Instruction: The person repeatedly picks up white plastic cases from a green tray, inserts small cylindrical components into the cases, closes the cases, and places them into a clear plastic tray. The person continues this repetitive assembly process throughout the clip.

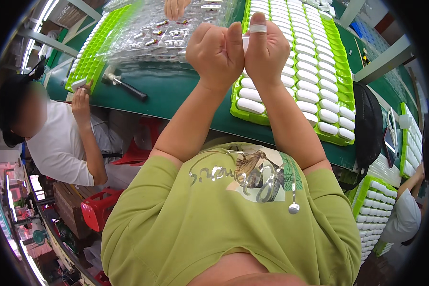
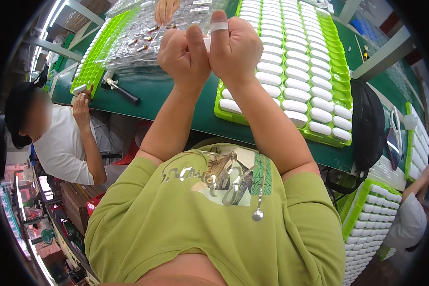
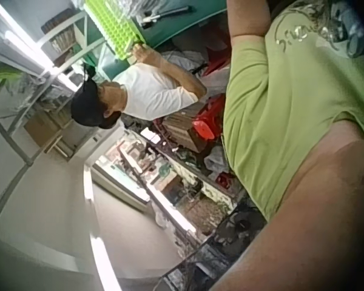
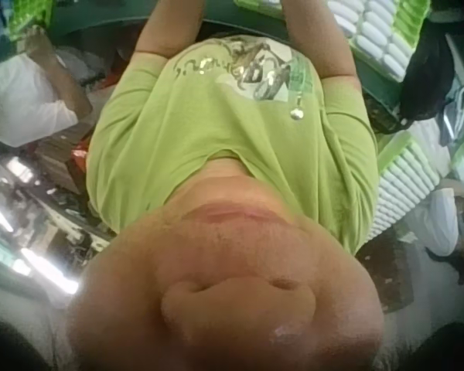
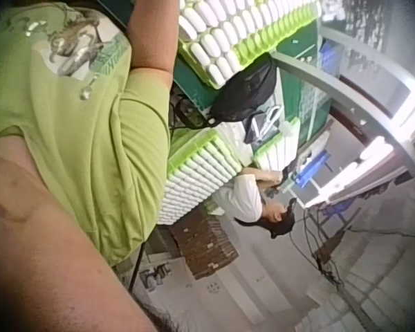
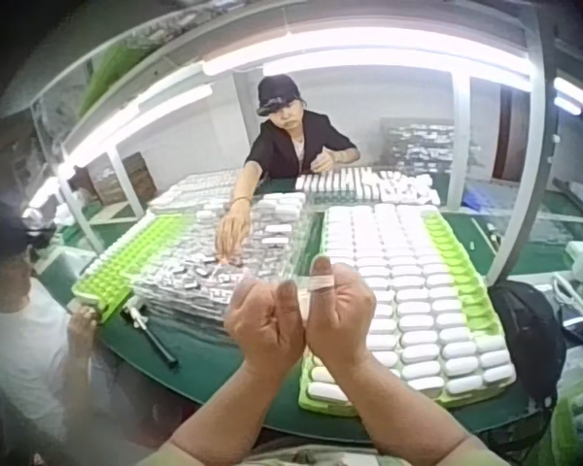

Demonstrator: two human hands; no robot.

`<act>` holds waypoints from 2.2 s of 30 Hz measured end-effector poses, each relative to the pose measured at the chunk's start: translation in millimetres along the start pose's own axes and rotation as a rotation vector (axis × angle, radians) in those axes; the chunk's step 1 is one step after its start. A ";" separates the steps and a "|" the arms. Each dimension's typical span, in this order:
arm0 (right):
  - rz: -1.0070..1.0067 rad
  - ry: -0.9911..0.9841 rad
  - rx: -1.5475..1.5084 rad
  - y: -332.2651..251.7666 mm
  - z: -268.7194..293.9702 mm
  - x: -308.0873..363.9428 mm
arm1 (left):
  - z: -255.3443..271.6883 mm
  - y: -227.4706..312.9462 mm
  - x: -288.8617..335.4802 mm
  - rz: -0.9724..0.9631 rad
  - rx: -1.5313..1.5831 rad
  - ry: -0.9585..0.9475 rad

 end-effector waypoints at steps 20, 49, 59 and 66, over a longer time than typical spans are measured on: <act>0.260 0.036 0.199 23.4 -16.4 -34.9 | -42.1 -39.9 13.8 0.271 -0.118 0.005; -0.738 -0.615 -0.388 64.0 66.5 45.7 | 20.1 -4.8 94.4 1.355 0.728 -0.652; -0.720 -0.703 -0.202 58.9 71.4 50.2 | 27.3 3.4 94.2 1.187 0.646 -0.748; -0.688 -0.680 -0.373 51.4 72.4 44.3 | 26.3 3.6 79.2 0.692 0.443 -0.699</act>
Point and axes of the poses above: each hand's wrist, its own x-axis away from the middle knuckle, its own z-axis out of the back of the hand, y = z × x, the point moved 7 cm from there along -x, towards the middle knuckle, and after that the axes turned 11 degrees about y, right-handed, at the moved point
